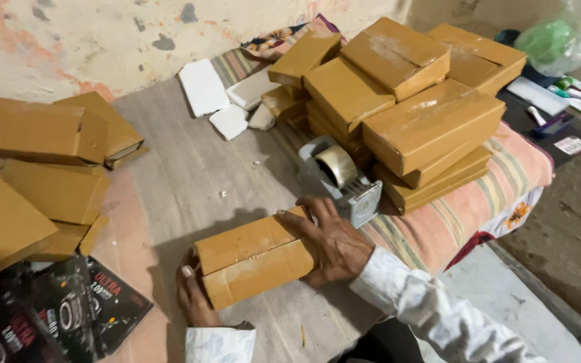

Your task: The person repeatedly places small black product boxes into brown cardboard shipping boxes, closes the flaps, and seals them with packing tape using a tape dispenser. The sealed boxes are stacked to the right, and additional empty boxes and product units are visible nearby.

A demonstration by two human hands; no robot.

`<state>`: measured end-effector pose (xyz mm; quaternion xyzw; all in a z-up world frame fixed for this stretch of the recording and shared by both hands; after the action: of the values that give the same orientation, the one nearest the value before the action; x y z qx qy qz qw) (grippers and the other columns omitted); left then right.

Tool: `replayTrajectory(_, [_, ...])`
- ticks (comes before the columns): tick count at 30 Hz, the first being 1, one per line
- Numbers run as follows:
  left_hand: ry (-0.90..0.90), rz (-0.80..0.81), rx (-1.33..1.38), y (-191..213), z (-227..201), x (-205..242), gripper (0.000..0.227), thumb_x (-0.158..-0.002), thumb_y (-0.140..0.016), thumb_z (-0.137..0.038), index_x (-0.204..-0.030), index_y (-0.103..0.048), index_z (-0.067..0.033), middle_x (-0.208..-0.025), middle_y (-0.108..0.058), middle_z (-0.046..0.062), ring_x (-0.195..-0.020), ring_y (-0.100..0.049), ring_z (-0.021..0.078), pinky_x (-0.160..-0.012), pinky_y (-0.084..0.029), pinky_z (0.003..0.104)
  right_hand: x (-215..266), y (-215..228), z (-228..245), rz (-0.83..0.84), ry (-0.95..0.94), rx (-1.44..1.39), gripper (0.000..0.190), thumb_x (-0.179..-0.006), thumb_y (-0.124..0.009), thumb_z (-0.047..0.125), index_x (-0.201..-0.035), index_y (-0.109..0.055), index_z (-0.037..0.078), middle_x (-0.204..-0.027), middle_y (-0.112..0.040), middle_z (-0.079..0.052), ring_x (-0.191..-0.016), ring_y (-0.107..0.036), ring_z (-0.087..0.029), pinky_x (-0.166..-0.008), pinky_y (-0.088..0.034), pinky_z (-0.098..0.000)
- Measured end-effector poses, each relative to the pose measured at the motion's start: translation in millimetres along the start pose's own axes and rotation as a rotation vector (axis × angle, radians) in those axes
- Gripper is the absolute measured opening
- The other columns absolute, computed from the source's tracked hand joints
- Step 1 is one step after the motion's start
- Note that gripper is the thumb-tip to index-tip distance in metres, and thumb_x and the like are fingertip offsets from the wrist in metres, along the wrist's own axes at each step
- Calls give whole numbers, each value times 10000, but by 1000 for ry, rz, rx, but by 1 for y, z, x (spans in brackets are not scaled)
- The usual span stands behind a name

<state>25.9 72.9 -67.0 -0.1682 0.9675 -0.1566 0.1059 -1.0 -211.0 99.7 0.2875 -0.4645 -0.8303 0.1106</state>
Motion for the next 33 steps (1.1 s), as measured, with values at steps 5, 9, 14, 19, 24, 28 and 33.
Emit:
replayTrajectory(5, [-24,52,-534,-4,4,2,328,-1047,-572,-264,-1203,-690,0,-1140,-707,152,-999,-652,225,-898,-525,359,25,86,6,-315,50,116,1210,-427,-942,396,-1492,-423,144,-1435,-405,-282,-1310,-436,-452,-1034,-460,-567])
replayTrajectory(9, [24,78,-594,-15,-8,7,270,-1037,-559,-199,-1143,-716,-7,-1139,-652,115,-949,-678,193,-817,-539,332,36,183,-29,-609,59,439,1051,-704,-927,338,-1575,-389,100,-1490,-497,-117,-1378,-460,-319,-1158,-415,-545])
replayTrajectory(14, [77,82,-804,-26,-18,7,235,-1028,-588,-184,-1104,-761,-46,-1051,-716,109,-893,-674,212,-774,-533,348,39,282,-149,-793,-252,512,1003,-776,-925,390,-1553,-397,38,-1286,-376,-153,-1251,-454,-313,-1105,-510,-488])
replayTrajectory(19, [-24,74,-841,-34,-20,7,208,-991,-628,-180,-1065,-775,-54,-1051,-718,96,-852,-679,213,-748,-546,348,57,331,-280,-856,-679,664,967,-670,-913,391,-1472,-453,110,-1184,-375,-199,-1128,-422,-411,-919,-474,-600])
replayTrajectory(24, [17,115,-877,-34,-15,2,207,-966,-640,-190,-1059,-764,-52,-1031,-722,97,-826,-688,218,-725,-548,357,54,327,-347,-812,-774,849,951,-687,-877,465,-1492,-469,163,-1266,-366,-314,-1240,-384,-549,-986,-429,-663])
replayTrajectory(28, [4,95,-945,-37,-14,2,207,-961,-640,-195,-1054,-770,-63,-1034,-725,93,-823,-682,236,-739,-547,358,50,305,-355,-608,-886,651,1172,-724,-924,686,-1550,-393,47,-1404,-338,-403,-1331,-336,-614,-1042,-365,-690])
replayTrajectory(33, [-1,92,-904,-39,-19,3,208,-963,-633,-198,-1051,-765,-64,-1048,-723,92,-838,-689,251,-737,-554,356,29,288,-311,-450,-974,521,1158,-768,-825,620,-1649,-306,78,-1462,-374,-371,-1349,-374,-540,-1088,-372,-612])
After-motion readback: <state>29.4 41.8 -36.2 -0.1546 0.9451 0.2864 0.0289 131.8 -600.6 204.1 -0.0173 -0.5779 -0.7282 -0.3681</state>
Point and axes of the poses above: each hand's wrist, its own x-axis away from the middle knuckle, its own y-axis out of the back of the hand, z = x × y, the point moved 7 cm from there along -x, towards the middle knuckle
